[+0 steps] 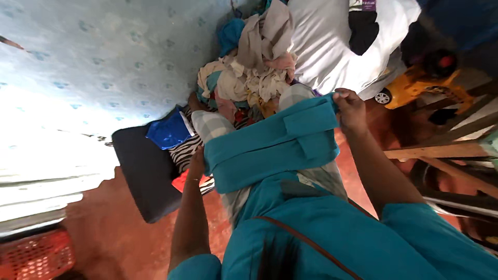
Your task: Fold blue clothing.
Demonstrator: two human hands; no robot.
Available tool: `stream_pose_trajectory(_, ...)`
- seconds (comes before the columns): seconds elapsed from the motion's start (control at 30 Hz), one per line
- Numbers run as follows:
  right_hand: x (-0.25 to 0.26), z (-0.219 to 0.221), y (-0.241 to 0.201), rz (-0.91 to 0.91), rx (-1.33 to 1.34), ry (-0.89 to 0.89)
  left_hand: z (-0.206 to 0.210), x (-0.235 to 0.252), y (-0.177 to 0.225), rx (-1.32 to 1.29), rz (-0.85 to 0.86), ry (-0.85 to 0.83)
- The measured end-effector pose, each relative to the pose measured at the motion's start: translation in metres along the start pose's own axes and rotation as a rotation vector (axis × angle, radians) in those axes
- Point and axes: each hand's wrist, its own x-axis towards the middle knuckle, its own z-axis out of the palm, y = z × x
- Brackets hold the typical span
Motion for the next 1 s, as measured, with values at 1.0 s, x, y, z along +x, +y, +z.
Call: stream_pose_trajectory(1.0,0.027,-0.006,-0.012,-0.204,0.152,0.027,-0.060,-0.006,0.061,0.276,0.422,0.228)
